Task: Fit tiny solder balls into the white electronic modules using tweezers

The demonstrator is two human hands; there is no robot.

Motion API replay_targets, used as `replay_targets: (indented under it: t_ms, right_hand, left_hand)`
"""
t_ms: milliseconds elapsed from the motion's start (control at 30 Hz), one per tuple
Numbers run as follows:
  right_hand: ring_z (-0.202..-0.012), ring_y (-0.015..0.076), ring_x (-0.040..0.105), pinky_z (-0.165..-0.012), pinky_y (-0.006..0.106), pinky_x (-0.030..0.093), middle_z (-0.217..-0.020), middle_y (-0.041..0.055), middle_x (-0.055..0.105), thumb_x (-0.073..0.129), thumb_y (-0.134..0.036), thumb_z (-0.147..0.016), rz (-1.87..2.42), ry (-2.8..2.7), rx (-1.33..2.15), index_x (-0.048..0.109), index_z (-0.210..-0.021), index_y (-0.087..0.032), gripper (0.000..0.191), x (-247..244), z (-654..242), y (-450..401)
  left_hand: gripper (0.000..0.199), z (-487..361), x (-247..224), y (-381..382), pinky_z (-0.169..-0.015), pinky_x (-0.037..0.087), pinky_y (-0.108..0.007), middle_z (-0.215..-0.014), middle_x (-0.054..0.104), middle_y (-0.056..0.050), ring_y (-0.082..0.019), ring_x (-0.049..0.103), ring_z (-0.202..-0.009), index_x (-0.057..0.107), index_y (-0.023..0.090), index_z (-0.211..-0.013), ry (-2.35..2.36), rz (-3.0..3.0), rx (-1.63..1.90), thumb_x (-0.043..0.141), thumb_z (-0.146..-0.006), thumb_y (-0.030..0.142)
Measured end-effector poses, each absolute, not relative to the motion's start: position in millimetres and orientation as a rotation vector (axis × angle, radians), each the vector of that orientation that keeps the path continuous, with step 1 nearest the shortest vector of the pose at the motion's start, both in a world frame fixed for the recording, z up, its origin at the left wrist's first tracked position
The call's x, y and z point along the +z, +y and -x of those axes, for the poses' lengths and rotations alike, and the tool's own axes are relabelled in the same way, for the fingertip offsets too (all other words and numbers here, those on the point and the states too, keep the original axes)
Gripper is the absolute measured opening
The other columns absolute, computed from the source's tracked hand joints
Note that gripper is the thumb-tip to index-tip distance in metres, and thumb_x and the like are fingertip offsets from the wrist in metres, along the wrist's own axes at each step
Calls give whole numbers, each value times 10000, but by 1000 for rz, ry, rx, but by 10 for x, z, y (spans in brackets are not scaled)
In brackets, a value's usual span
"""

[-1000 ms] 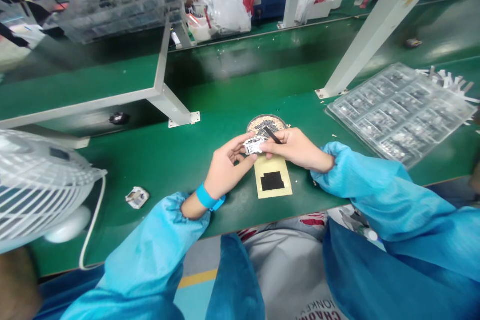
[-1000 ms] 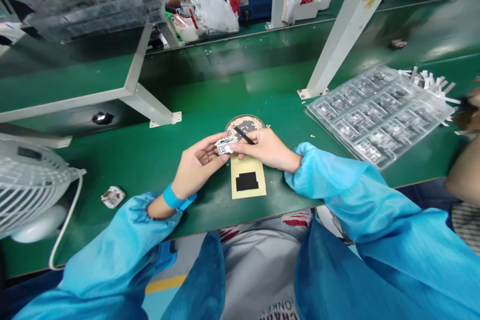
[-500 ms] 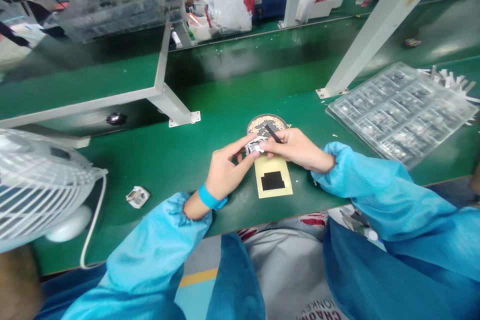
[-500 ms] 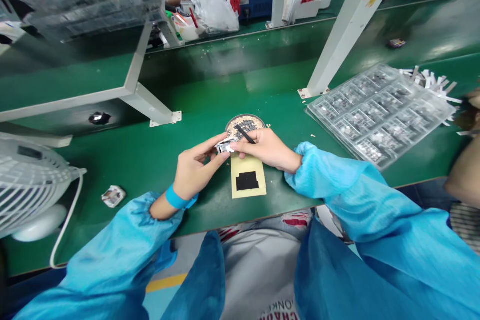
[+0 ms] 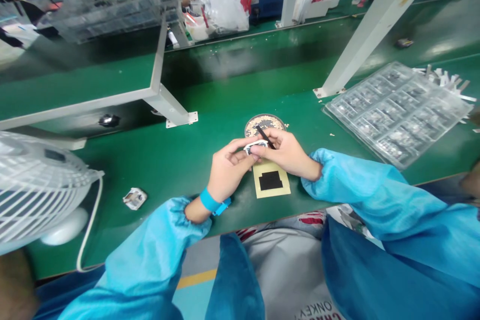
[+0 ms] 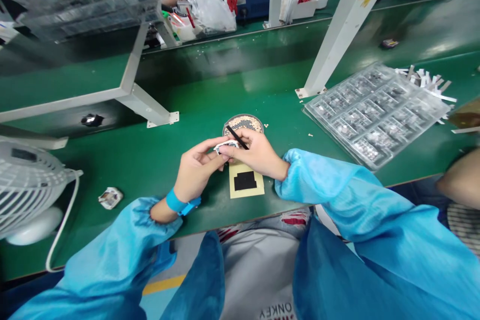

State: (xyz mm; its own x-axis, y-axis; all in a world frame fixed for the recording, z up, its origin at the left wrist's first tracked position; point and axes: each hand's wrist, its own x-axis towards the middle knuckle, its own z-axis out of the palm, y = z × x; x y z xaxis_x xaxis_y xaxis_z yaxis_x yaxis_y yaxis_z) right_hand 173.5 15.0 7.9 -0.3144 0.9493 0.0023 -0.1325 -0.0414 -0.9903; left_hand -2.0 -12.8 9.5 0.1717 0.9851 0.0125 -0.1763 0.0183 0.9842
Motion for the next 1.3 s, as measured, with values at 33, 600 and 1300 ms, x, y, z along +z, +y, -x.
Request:
replay_targets:
  t_ms: [33,600,1300]
  right_hand:
    - [-769,156,645,-692,297,567,-839,30,698,895,-502,-689,964,-1342,1505,660,-904,-157,469,81,-1729,150]
    - [-752,150,621,-679,278,500,-814,37,686,807,-449,-788,1007,-1399,1380,652,-886,-138,361,48,-1688,122]
    - [-823,174,612,-790,329,525,-886,49,669,814,-640,-751,970,-1478,1377,613,-900,-158,543,21,-1702,223]
  left_hand:
    - [389,10,79,-136,-584,549,-206,-1226,733,-119,-155,735,-803,761,189,-1168,954,-1157,1176,850,-793,246]
    - [379,-31,12,-185,-957,599,-374,-1228,755,-100,-255,725,-1097,767,168,-1219,1148,-1342,1180,783,-867,308]
    - [412,-53,12,-146,-993,590,-400,-1215,756,-121,-268,732,-1089,779,163,-1187,1156,-1332,1272,817,-837,377]
